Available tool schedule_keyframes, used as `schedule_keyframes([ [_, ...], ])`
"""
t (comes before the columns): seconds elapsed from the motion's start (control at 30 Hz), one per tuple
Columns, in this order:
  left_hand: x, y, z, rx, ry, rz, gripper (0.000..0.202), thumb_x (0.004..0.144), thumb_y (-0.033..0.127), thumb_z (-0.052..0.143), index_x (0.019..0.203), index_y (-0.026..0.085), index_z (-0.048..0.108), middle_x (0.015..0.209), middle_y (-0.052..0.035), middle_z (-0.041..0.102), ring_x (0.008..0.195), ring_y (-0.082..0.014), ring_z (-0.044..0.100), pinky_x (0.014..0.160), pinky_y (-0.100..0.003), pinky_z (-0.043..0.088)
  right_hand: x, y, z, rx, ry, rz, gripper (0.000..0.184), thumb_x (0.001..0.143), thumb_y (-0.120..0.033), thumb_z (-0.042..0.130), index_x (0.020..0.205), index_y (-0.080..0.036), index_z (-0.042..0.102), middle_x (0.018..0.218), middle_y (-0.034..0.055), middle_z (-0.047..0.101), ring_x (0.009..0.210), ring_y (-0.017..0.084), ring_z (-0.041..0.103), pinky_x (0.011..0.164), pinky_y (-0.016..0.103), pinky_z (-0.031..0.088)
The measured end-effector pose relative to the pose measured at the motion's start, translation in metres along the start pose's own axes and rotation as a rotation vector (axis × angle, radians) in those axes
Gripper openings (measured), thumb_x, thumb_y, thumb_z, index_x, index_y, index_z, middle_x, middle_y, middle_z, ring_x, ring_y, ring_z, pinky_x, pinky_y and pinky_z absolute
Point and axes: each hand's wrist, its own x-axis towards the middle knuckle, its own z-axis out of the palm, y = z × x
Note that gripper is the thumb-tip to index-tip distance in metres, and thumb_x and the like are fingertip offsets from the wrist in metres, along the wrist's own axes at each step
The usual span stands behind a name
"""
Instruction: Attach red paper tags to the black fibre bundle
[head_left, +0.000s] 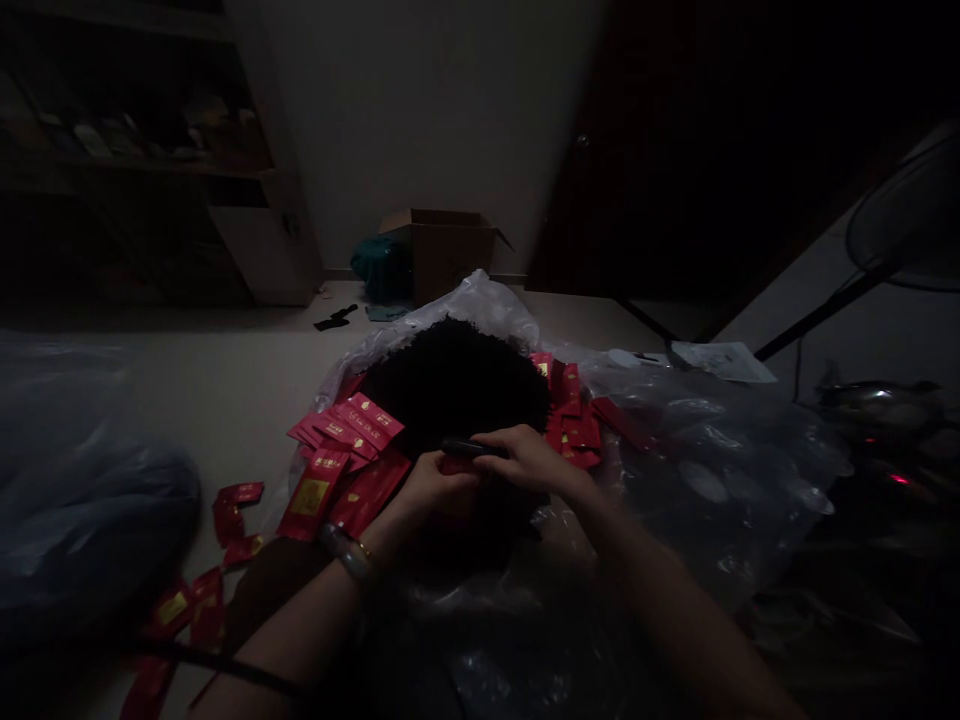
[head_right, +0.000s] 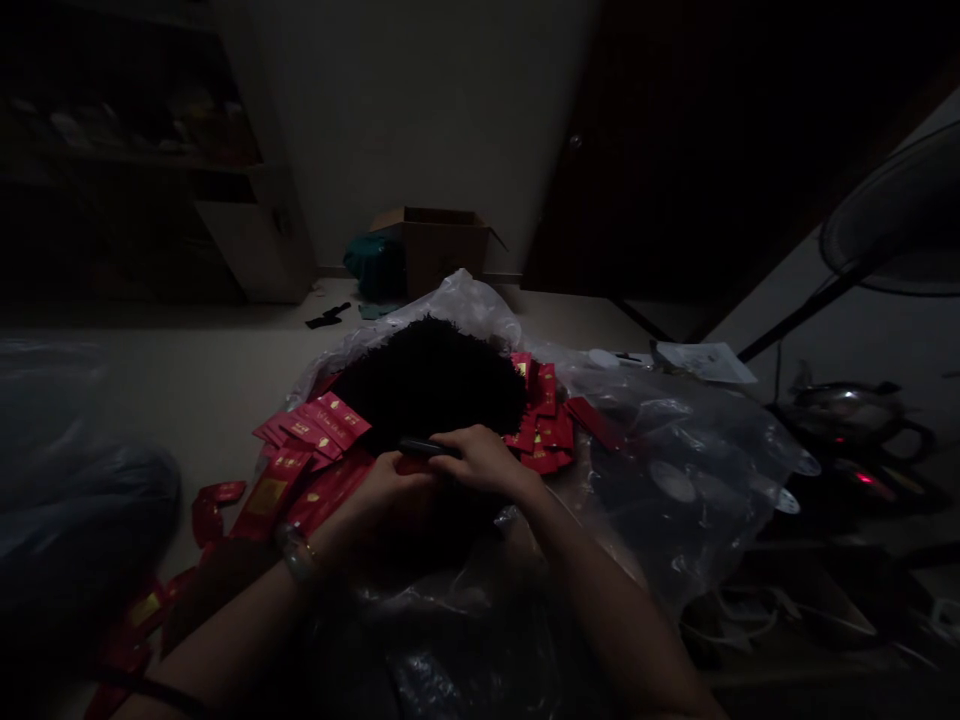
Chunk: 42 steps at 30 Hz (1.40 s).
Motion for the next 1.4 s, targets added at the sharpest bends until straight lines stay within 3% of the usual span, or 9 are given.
schedule_keyframes([
  [0.43, 0.001, 0.001, 0.000, 0.007, 0.027, -0.006, 0.036, 0.048, 0.026, 0.083, 0.077, 0.011, 0.070, 0.068, -0.0034, 0.070, 0.062, -0.0168, 0.063, 0.063, -0.026, 0.048, 0.000, 0.003, 0.005, 0.035, 0.021, 0.009, 0.029, 0.082, -0.031, 0.056, 0.107, -0.022, 0.068, 0.094, 0.0029, 0.073, 0.082, 0.021, 0.066, 0.070, 0.026, 0.044],
  [0.7, 0.001, 0.003, 0.001, -0.017, 0.047, -0.016, 0.037, 0.048, 0.029, 0.083, 0.077, 0.010, 0.071, 0.066, -0.0030, 0.069, 0.059, -0.0153, 0.061, 0.059, -0.024, 0.046, -0.004, 0.012, 0.002, 0.065, 0.017, 0.063, 0.043, 0.077, -0.037, 0.061, 0.115, -0.017, 0.064, 0.106, 0.0074, 0.070, 0.092, 0.025, 0.065, 0.078, 0.032, 0.047],
  [1.1, 0.007, -0.003, -0.006, 0.011, 0.031, 0.003, 0.036, 0.046, 0.024, 0.083, 0.077, 0.011, 0.070, 0.070, -0.0037, 0.071, 0.063, -0.0167, 0.063, 0.064, -0.026, 0.048, 0.000, 0.007, 0.006, 0.017, -0.013, 0.016, 0.032, 0.082, -0.030, 0.055, 0.109, -0.018, 0.068, 0.093, 0.0045, 0.073, 0.079, 0.020, 0.065, 0.068, 0.025, 0.044],
  [1.4, 0.007, -0.005, -0.006, 0.031, 0.020, 0.005, 0.035, 0.050, 0.025, 0.082, 0.079, 0.010, 0.071, 0.071, -0.0048, 0.071, 0.063, -0.0174, 0.064, 0.063, -0.026, 0.048, -0.001, 0.009, 0.005, 0.050, -0.002, 0.019, 0.033, 0.082, -0.032, 0.056, 0.110, -0.020, 0.067, 0.099, 0.0043, 0.072, 0.084, 0.021, 0.065, 0.072, 0.027, 0.045],
])
